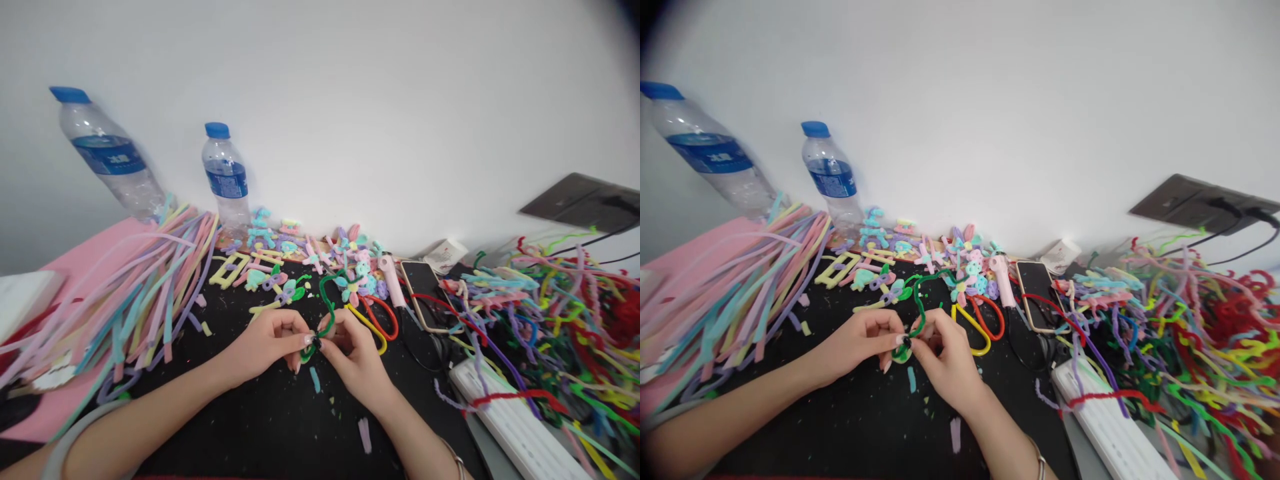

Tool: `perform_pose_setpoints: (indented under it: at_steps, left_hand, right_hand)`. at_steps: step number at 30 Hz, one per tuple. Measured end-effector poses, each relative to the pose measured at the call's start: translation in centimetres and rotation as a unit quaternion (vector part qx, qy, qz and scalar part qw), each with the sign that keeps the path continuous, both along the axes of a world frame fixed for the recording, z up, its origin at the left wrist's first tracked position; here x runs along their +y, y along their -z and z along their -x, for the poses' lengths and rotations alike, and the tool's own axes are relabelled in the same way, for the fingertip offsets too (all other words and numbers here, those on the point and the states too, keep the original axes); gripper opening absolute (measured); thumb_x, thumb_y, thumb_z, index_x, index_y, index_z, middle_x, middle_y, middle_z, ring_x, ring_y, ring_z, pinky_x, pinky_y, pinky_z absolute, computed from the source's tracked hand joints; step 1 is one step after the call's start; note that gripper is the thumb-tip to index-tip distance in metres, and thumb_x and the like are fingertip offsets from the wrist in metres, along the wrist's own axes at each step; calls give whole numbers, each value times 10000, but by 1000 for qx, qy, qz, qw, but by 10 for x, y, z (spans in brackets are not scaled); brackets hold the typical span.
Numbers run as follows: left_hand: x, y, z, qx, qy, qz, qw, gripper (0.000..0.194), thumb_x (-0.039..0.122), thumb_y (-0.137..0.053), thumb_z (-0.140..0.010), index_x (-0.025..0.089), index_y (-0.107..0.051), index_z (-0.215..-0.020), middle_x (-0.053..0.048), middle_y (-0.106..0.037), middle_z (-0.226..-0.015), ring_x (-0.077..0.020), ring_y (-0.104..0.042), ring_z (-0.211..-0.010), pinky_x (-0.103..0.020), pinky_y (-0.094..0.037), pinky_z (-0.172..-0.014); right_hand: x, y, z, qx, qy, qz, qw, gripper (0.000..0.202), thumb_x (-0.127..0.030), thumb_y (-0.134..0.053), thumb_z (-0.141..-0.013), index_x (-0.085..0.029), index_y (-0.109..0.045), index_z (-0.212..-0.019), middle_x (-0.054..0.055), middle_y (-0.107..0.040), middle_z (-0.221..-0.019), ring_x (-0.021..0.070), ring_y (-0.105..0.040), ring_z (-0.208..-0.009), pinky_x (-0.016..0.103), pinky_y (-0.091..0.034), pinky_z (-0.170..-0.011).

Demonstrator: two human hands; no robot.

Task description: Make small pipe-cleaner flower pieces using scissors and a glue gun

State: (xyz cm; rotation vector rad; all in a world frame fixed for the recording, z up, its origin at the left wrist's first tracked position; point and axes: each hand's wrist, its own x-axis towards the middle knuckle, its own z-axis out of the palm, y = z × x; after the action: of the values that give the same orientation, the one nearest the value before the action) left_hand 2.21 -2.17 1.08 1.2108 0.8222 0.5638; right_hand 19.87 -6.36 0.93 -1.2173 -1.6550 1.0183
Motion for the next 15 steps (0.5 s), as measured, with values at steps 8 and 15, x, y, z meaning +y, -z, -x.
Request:
perform_pose_setpoints:
  at_steps: [8,15]
  left_hand:
    - [-3,-3,0,26,18,-12,999,191,303,-618,-775,158,-546,-674,36,-605,-483,-98,-565,-463,-211,-455,-526]
    - [-1,-2,1,-20,26,8,999,213,344,-587,-820,135,-623,-837,-8,-648,-658,-137,-638,-627,-254,-515,-631]
  right_hand:
    - [1,-4,0,-42,-19,51,998,162,-212,-514,-851,-197,-435,-710,-72,-364,-569,88,-331,-515,215,-268,-482]
    - [0,4,-1,5,-17,61,998,151,-249,-433,-901,-205,-422,-757,-60,-391,-601,94,-378,-530,213,-299,-493]
